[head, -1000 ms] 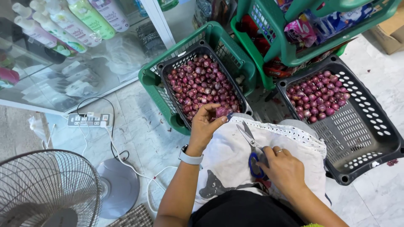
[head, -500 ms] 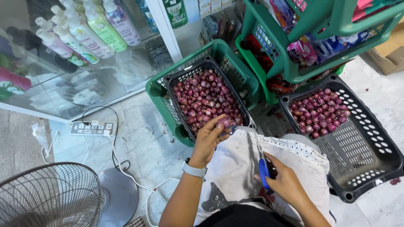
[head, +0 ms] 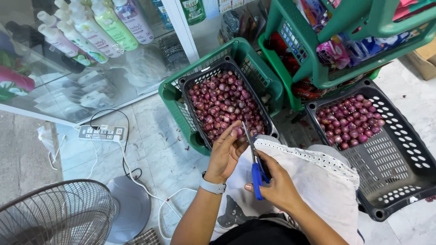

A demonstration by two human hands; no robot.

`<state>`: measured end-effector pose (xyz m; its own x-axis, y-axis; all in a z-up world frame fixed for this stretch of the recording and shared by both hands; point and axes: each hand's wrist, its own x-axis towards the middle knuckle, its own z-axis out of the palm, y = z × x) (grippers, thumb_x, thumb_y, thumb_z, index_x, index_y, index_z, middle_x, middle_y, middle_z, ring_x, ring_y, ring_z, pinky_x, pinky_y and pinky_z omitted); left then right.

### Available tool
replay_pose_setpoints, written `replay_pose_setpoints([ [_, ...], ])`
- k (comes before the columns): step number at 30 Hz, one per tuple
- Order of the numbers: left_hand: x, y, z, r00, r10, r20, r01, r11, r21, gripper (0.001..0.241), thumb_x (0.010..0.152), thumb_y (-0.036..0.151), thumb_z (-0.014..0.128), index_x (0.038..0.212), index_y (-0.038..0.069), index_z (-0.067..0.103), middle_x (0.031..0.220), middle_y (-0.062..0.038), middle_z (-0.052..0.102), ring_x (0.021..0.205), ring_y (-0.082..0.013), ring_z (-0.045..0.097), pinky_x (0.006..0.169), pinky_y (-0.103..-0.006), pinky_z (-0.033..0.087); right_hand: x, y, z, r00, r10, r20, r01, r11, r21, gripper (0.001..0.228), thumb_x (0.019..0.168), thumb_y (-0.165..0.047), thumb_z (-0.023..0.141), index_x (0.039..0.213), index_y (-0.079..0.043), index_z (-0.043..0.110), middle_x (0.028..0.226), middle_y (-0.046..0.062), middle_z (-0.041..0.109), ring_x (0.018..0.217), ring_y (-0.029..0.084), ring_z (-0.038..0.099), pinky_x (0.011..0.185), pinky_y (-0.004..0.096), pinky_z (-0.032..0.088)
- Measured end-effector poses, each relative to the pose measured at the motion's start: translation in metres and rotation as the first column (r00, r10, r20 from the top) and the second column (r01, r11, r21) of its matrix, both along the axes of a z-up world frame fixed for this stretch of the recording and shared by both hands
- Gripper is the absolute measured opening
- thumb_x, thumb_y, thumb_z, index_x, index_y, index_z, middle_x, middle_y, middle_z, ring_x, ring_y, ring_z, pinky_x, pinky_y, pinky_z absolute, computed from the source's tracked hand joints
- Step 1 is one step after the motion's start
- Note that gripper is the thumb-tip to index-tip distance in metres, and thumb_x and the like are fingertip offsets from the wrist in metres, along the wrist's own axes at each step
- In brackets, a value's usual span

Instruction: Trim or peel small red onions using scissors and hands.

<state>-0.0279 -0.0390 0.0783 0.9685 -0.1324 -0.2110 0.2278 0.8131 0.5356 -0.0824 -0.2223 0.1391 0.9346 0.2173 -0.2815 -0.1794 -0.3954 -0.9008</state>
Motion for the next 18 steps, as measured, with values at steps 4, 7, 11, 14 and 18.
replay_pose_setpoints([
  [4,0.0,0.005,0.003,1.0,0.007,-0.005,-0.007,1.0,0.005,0.043,0.107,0.012,0.053,0.148,0.0,0.05,0.124,-0.013,0.069,0.113,-0.0235,0.069,0.097,-0.0346,0.059,0.002,0.001,-0.005,0.984,0.08,0.158,-0.076,0.997,-0.03,0.1,0.061,-0.037,0.093,0.146,-0.007,0.049,0.125,0.014,0.068,0.11,0.025,0.067,0.094,0.036,0.052],
  [7,0.0,0.008,0.001,1.0,0.013,0.002,-0.013,1.0,-0.011,0.045,0.106,0.01,0.052,0.15,0.0,0.049,0.124,-0.014,0.069,0.114,-0.0249,0.069,0.098,-0.0357,0.059,0.005,0.005,0.0,0.981,0.079,0.177,-0.079,0.997,-0.005,0.099,0.059,-0.036,0.093,0.145,-0.008,0.051,0.125,0.014,0.069,0.109,0.026,0.069,0.093,0.037,0.052],
  [11,0.0,0.009,-0.001,1.0,0.022,-0.004,-0.022,1.0,-0.003,0.046,0.106,0.01,0.052,0.151,-0.001,0.048,0.124,-0.014,0.068,0.114,-0.0247,0.07,0.098,-0.0354,0.059,0.006,0.009,-0.003,0.991,0.059,0.123,-0.058,0.998,-0.009,0.099,0.058,-0.036,0.093,0.145,-0.01,0.053,0.113,0.011,0.072,0.097,0.022,0.069,0.087,0.034,0.054],
  [14,-0.001,0.01,0.002,1.0,0.019,-0.008,-0.019,1.0,0.004,0.046,0.107,0.011,0.052,0.151,-0.002,0.048,0.125,-0.014,0.069,0.113,-0.0244,0.07,0.096,-0.0344,0.059,0.007,0.011,-0.005,0.99,0.024,0.136,-0.026,1.0,0.006,0.092,0.062,-0.034,0.091,0.143,-0.009,0.055,0.107,0.009,0.072,0.089,0.018,0.067,0.08,0.031,0.054],
  [18,-0.002,0.014,0.002,1.0,0.02,-0.009,-0.02,1.0,0.008,0.044,0.107,0.012,0.051,0.149,-0.004,0.05,0.125,-0.014,0.069,0.11,-0.0238,0.071,0.094,-0.0334,0.06,0.006,0.014,-0.003,0.993,-0.02,0.112,0.015,0.999,0.04,0.072,0.072,-0.028,0.086,0.137,-0.007,0.063,0.087,0.006,0.068,0.072,0.012,0.059,0.064,0.027,0.05],
])
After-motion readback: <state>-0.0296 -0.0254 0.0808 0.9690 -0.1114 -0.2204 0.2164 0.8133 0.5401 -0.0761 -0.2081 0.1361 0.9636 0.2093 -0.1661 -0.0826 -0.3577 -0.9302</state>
